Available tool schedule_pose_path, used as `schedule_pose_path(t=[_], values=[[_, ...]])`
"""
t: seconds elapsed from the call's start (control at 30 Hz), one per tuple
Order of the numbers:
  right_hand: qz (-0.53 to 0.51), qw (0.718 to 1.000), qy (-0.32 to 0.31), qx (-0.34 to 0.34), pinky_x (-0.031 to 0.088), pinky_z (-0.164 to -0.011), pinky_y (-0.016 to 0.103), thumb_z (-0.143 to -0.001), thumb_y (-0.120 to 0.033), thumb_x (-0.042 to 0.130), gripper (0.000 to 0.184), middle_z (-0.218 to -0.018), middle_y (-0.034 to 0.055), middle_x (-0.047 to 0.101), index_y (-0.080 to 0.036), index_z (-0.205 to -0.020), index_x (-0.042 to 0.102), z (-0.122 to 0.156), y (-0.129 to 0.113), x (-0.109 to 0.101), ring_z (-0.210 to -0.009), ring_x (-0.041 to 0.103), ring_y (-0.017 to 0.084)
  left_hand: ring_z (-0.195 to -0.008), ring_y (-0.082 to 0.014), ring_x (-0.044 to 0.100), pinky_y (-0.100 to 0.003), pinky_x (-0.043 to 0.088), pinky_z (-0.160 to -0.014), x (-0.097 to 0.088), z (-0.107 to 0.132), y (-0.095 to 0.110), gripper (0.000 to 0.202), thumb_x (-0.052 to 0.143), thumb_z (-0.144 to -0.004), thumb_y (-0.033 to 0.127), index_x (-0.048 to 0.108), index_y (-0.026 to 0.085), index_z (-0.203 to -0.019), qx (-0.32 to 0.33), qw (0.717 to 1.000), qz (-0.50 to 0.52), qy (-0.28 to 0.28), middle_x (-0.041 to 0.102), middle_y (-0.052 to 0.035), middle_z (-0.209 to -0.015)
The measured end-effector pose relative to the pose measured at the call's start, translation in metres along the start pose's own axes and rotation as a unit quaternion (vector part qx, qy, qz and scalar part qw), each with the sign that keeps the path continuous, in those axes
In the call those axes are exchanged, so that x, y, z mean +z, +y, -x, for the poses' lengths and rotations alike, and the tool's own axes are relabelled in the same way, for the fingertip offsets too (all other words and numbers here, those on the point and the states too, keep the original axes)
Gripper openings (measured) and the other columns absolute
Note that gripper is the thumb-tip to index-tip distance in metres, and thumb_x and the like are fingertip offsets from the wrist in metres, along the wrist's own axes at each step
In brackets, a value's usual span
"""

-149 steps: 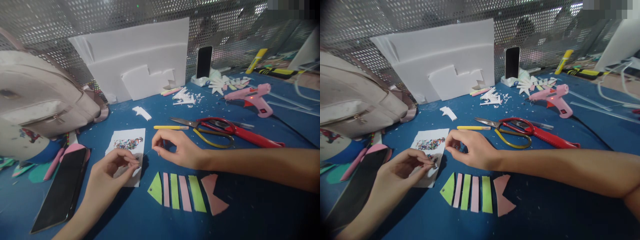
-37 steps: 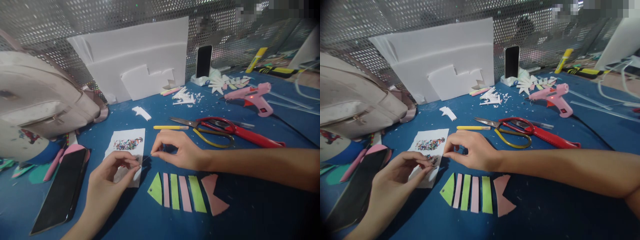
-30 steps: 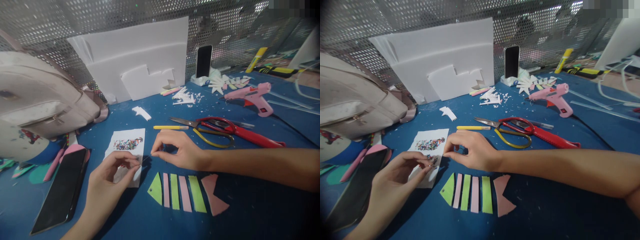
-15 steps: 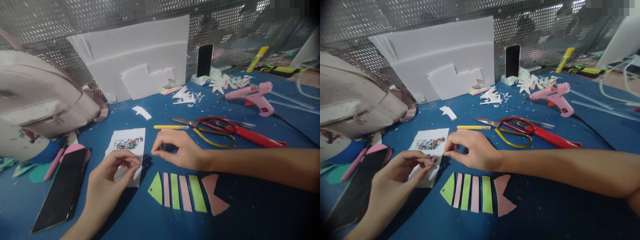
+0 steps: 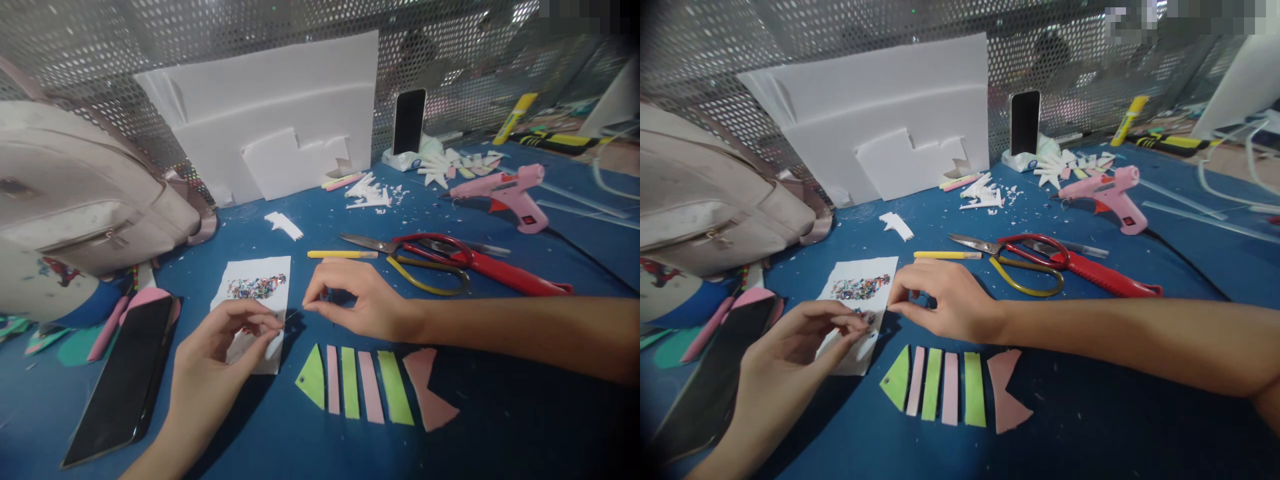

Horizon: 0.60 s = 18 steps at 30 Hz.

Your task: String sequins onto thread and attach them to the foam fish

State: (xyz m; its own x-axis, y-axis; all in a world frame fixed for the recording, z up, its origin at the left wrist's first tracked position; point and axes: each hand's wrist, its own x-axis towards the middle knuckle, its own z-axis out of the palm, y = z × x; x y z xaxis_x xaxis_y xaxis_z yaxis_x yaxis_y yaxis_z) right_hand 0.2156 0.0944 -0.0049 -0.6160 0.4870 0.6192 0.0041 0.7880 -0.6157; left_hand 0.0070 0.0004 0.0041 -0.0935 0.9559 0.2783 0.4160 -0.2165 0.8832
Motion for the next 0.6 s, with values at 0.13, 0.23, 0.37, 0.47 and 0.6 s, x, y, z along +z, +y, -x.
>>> schedule_pose_path(t=[0.13,0.23,0.37,0.47,0.6], values=[[0.012,1.000,-0.006,-0.001,0.044,-0.073,0.028,-0.092,-0.018,0.057,0.010,-0.081,0.0021,0.064,-0.016,-0.084,0.062,0.0003,-0.0004,-0.0004,-0.075,0.054,0.012,-0.077,-0.0136,0.068,-0.024,0.054,-0.074,0.0020,0.0003,0.0045,0.014,0.068,-0.079,0.015,0.064,0.022,-0.090,-0.019,1.000,0.005,0.016,0.070,0.0003,-0.081],[0.017,1.000,-0.008,-0.012,0.044,-0.073,0.029,-0.093,-0.018,0.056,0.011,-0.080,0.0022,0.065,-0.016,-0.084,0.061,0.0004,0.0002,-0.0003,-0.075,0.054,0.013,-0.077,-0.0151,0.068,-0.027,0.055,-0.074,0.0032,0.0004,0.0068,0.013,0.068,-0.079,0.015,0.064,0.020,-0.089,-0.029,0.999,0.003,0.023,0.070,-0.0010,-0.080],[0.018,1.000,-0.005,-0.025,0.044,-0.074,0.030,-0.093,-0.018,0.055,0.012,-0.081,0.0027,0.065,-0.016,-0.083,0.061,0.0003,0.0010,0.0000,-0.075,0.055,0.013,-0.077,-0.0152,0.068,-0.028,0.054,-0.074,0.0031,0.0010,0.0065,0.014,0.069,-0.078,0.015,0.064,0.020,-0.090,-0.031,0.999,0.005,0.027,0.070,-0.0011,-0.081],[0.022,0.999,-0.002,-0.032,0.044,-0.073,0.030,-0.093,-0.018,0.054,0.012,-0.080,0.0028,0.065,-0.017,-0.083,0.060,-0.0001,0.0007,0.0001,-0.074,0.055,0.014,-0.077,-0.0140,0.068,-0.026,0.054,-0.074,0.0030,0.0016,0.0059,0.015,0.068,-0.077,0.014,0.064,0.021,-0.089,-0.036,0.999,0.009,0.029,0.070,0.0000,-0.081],[0.019,0.999,0.000,-0.037,0.044,-0.073,0.030,-0.093,-0.017,0.054,0.012,-0.080,0.0025,0.065,-0.017,-0.083,0.060,-0.0001,0.0005,0.0006,-0.074,0.055,0.013,-0.077,-0.0138,0.069,-0.025,0.054,-0.075,0.0033,0.0017,0.0060,0.017,0.069,-0.077,0.013,0.064,0.022,-0.090,-0.046,0.998,0.018,0.030,0.071,0.0009,-0.079]])
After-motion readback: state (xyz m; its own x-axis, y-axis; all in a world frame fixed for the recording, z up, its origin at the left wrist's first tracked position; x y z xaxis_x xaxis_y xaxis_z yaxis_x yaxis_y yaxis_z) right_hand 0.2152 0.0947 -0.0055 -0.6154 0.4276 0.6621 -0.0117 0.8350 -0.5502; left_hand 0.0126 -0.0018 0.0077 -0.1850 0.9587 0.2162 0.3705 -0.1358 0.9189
